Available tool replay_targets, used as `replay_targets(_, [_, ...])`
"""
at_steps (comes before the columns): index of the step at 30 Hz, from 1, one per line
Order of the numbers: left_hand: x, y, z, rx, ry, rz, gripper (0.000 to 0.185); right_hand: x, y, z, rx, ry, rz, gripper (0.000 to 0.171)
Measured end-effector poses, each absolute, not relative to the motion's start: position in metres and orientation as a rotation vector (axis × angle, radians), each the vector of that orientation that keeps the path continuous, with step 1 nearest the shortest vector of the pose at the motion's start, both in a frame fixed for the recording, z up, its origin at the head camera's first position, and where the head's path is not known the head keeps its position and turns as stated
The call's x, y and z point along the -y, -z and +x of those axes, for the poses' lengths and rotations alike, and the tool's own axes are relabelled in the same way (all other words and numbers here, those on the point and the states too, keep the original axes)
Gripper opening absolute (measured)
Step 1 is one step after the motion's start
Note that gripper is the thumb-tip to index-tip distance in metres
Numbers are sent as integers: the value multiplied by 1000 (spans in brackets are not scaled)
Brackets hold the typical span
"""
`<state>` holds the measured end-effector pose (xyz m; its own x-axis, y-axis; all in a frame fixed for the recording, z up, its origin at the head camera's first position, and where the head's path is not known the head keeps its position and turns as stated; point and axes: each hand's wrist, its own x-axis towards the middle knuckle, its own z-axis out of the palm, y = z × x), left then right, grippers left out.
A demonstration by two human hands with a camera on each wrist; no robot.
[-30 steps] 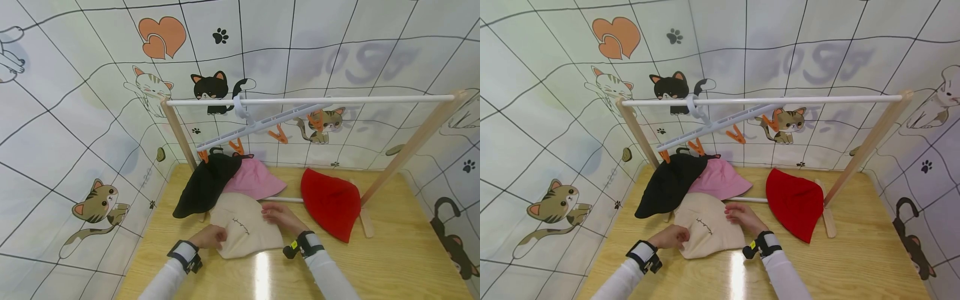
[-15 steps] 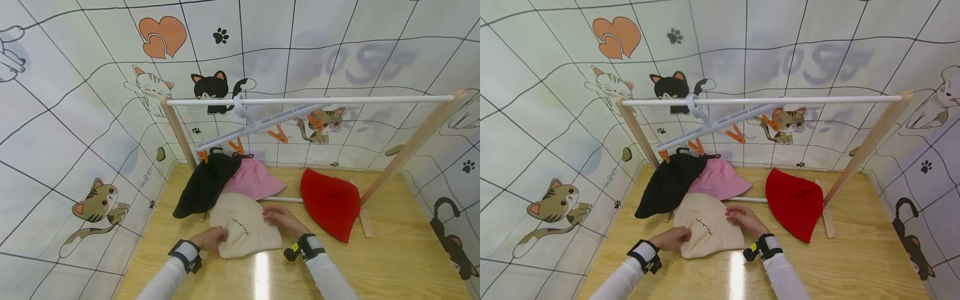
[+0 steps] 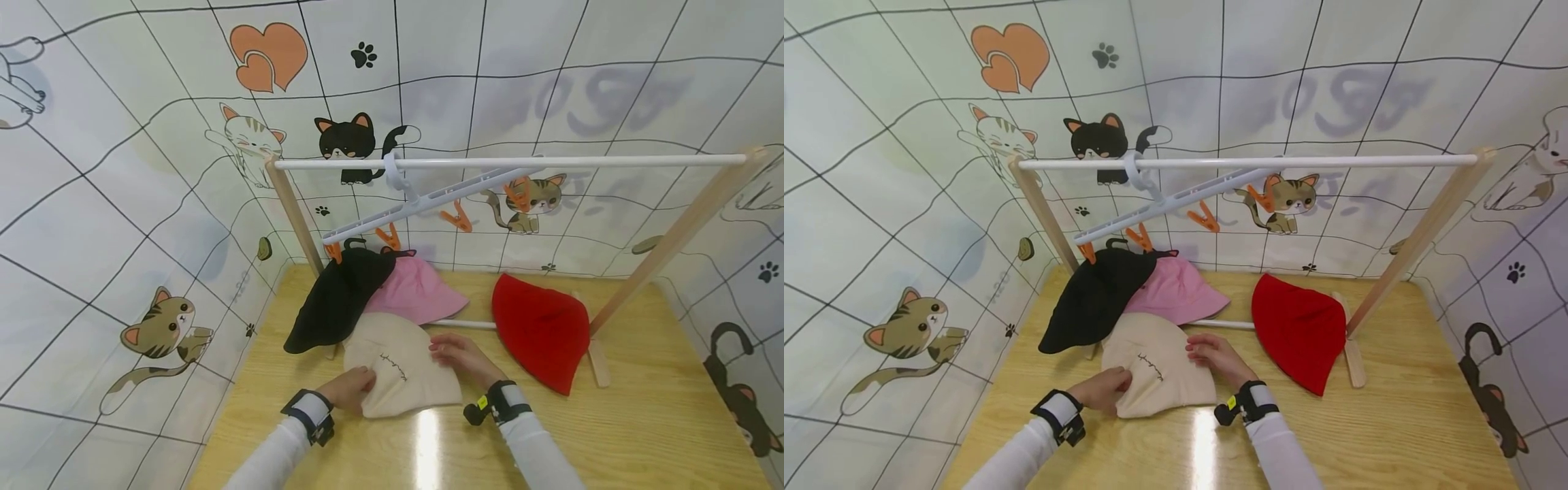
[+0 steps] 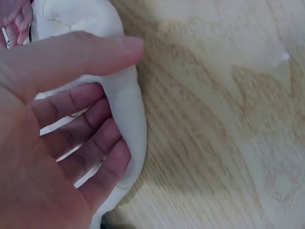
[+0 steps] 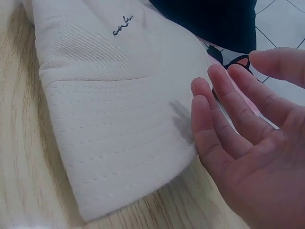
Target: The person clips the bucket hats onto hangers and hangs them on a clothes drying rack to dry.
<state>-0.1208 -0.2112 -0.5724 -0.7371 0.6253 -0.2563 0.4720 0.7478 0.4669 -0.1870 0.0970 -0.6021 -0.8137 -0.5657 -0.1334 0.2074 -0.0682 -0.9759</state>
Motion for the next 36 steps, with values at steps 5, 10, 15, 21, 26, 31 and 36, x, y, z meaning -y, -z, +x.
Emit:
replay_targets(5, [215, 574, -126, -2494, -618, 847, 36, -99, 603, -188, -1693, 1928, -391, 43])
replay_targets(10, [222, 580, -133, -2445, -734, 875, 24, -101, 601, -188, -1704, 1925, -373, 42])
replay_targets(15, [222, 581, -140, -2433, -784, 936, 14, -104, 595, -187, -1690, 1942, -384, 42])
replay_targets(21, [213, 568, -146, -2388, -895, 999, 11, -111, 590, -189, -1686, 1970, -393, 43])
replay_targets(26, [209, 557, -153, -2415, -929, 997, 11, -116, 581, -196, -1710, 2003, -430, 42])
replay_targets(31, [207, 543, -158, -2466, -961, 972, 7, -121, 566, -202, -1776, 1966, -441, 45])
replay_targets(36, [208, 531, -163, -2555, -972, 949, 9, -122, 556, -204, -1789, 1945, -467, 43])
